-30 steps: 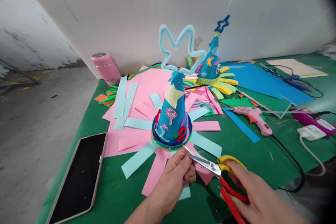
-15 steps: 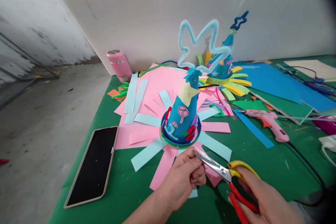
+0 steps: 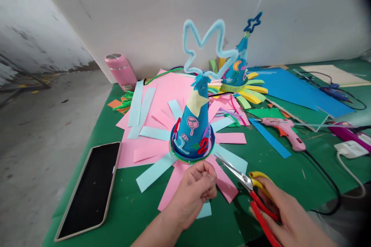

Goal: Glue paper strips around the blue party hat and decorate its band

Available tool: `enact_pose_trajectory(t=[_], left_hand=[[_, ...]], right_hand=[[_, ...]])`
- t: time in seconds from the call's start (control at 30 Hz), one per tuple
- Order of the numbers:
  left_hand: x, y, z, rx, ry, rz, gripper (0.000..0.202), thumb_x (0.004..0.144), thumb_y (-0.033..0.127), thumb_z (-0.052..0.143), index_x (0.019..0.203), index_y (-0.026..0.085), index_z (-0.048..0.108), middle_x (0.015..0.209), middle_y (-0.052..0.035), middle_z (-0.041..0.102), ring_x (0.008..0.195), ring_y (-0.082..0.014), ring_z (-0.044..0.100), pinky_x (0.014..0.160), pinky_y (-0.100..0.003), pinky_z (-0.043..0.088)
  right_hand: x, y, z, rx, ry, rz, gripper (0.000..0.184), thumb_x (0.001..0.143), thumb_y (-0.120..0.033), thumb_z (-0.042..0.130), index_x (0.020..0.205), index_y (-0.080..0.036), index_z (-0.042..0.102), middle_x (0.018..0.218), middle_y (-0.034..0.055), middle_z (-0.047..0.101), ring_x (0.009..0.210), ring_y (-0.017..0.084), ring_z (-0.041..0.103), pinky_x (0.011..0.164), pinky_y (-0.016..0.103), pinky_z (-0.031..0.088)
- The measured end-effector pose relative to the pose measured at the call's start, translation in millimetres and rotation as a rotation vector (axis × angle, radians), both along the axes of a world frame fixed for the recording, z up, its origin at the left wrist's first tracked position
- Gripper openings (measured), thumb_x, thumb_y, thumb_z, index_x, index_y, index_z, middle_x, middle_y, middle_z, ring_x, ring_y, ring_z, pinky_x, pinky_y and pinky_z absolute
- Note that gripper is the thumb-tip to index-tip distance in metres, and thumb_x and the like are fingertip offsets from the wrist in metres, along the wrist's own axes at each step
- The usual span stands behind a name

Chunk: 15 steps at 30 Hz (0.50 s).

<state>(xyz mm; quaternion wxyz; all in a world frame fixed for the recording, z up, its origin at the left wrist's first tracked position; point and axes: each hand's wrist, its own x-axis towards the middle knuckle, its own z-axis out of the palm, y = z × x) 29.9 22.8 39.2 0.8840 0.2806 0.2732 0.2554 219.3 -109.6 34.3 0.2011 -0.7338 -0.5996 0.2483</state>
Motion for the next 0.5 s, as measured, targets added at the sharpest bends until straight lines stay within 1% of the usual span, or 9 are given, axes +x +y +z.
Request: enact_pose_trajectory(t=[0.13, 0.23, 0.3, 0.4, 0.5], left_hand=[[0.7, 2.6, 3.9, -0.089, -0.019, 0.002, 0.01, 0.069, 0.013, 0.052, 0.064, 0.017, 0.044, 0.045, 0.0076, 0.029, 0.042, -0.0057, 0.02, 0.049, -0.025, 0.014], [1.1, 3.8, 6.7, -0.143, -0.031, 0.005, 0.012, 0.07, 0.012, 0.044, 0.06, 0.017, 0.04, 0.045, 0.0064, 0.028, 0.041, -0.0062, 0.019, 0.048, -0.025, 0.015], [1.3, 4.0, 6.7, -0.155, -0.03, 0.016, 0.017, 0.075, 0.014, 0.041, 0.058, 0.018, 0.037, 0.045, 0.006, 0.029, 0.041, -0.0063, 0.02, 0.047, -0.024, 0.015], [1.7, 3.5, 4.7, -0.132, -0.016, 0.025, 0.027, 0.082, 0.019, 0.04, 0.056, 0.017, 0.034, 0.044, 0.0055, 0.03, 0.04, -0.0062, 0.021, 0.047, -0.024, 0.017], [2.1, 3.1, 2.8, -0.118, 0.009, 0.032, 0.027, 0.085, 0.023, 0.044, 0.059, 0.016, 0.042, 0.043, 0.0052, 0.034, 0.04, -0.0058, 0.024, 0.047, -0.023, 0.018]], right_hand=[[-2.2, 5.3, 9.7, 0.035, 0.074, -0.012, 0.037, 0.085, -0.033, 0.046, 0.119, -0.018, 0.045, 0.093, 0.0089, 0.07, 0.093, 0.02, 0.069, 0.071, 0.02, 0.056], [2.2, 7.9, 12.4, 0.044, 0.138, -0.01, 0.036, 0.086, -0.033, 0.046, 0.119, -0.018, 0.044, 0.086, 0.0056, 0.07, 0.085, 0.017, 0.07, 0.07, 0.018, 0.056], [8.4, 8.4, 9.7, 0.039, 0.153, -0.054, 0.036, 0.085, -0.032, 0.048, 0.119, -0.018, 0.044, 0.086, 0.0049, 0.069, 0.082, 0.016, 0.07, 0.07, 0.018, 0.056], [19.7, 8.2, 1.3, 0.036, 0.094, -0.147, 0.038, 0.083, -0.032, 0.052, 0.117, -0.018, 0.047, 0.088, 0.0054, 0.069, 0.081, 0.016, 0.07, 0.069, 0.019, 0.057], [28.5, 8.3, -5.7, 0.032, 0.025, -0.199, 0.039, 0.08, -0.034, 0.055, 0.116, -0.018, 0.05, 0.086, 0.005, 0.07, 0.077, 0.017, 0.07, 0.066, 0.021, 0.057]])
